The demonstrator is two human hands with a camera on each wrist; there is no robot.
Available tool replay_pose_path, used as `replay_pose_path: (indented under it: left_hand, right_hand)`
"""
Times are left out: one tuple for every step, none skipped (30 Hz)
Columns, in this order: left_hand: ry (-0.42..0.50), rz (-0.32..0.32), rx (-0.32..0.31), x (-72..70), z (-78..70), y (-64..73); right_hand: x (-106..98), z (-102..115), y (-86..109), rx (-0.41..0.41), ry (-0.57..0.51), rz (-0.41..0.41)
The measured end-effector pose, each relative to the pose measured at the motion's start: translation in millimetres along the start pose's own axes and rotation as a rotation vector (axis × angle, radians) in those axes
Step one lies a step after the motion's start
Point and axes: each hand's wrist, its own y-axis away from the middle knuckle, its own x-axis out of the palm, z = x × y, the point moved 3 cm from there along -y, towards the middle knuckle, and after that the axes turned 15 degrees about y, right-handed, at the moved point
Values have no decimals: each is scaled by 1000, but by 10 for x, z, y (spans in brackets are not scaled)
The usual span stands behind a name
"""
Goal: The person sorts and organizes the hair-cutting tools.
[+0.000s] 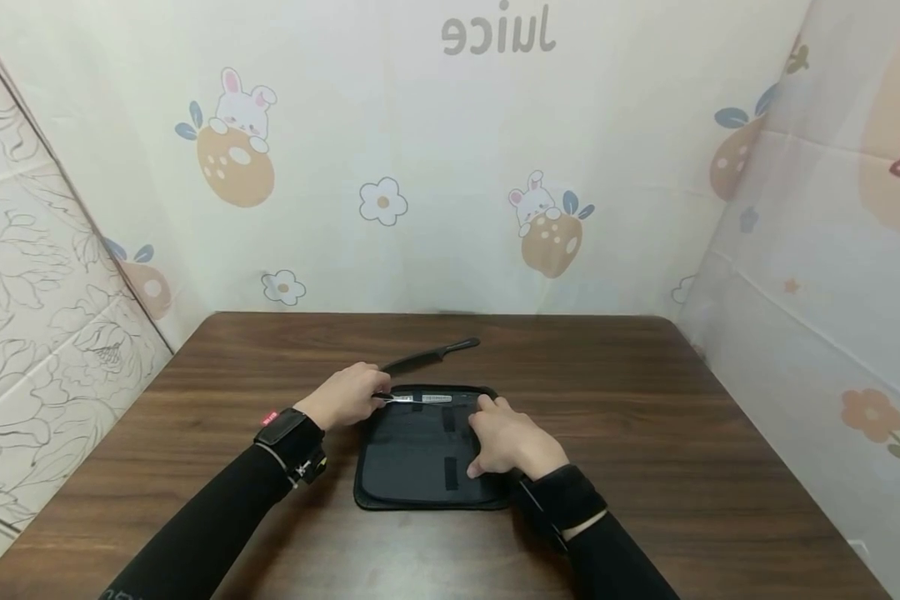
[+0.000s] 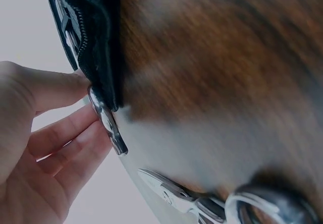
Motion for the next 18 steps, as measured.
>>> replay_pose_path:
  left_hand:
    - [-5,2,1,1,1,-4]
    - [-12,2,3,2,2,-9]
    - [-21,0,6,3,5,-17]
    - [-31,-3,10,2,8,-25]
    - [-41,-4,13,1,10,-32]
    - [-50,-4,15,2,12,-37]
    - [-59,-2,17,1,13,-42]
    - [-62,-2,19,2,12,-46]
    - [-61,0,20,4,11,-46]
    - [-58,2,19,5,9,-44]
    - [-56,3,15,7,8,-40]
    - [-55,5,13,10,8,-37]
    - [-56,6,10,13,8,-35]
    - [-58,6,8,18,8,-33]
    - [-61,5,7,23,10,-29]
    - [-66,6,6,28,11,-28]
    - [-71,8,5,33,12,-28]
    - [-77,10,7,37,12,-28]
  right_hand:
    - [-1,-3,-1,-1,1,2]
    - [-4,-6,-2,-3,3,1]
    - [-10,-8,0,-2,6,1]
    - [-17,-12,-3,-3,8,-2]
    - [-26,-14,-5,-3,11,-5]
    - [-31,-16,-7,-2,15,-7]
    - [-35,-19,-7,-2,16,-8]
    - [-38,-20,-7,-4,17,-8]
    - [-42,-18,-6,-3,16,-7]
    - [-43,-17,-6,-6,15,-7]
    - [-42,-13,-5,-8,13,-4]
    - [-42,-9,-3,-9,12,-2]
    - [-41,-5,-2,-11,10,-1]
    - [-43,0,-1,-11,9,0]
    - [-45,5,0,-10,7,-1]
    - [-44,6,0,-9,6,0]
    - [-44,10,3,-7,5,2]
    - [-44,14,6,-5,4,2]
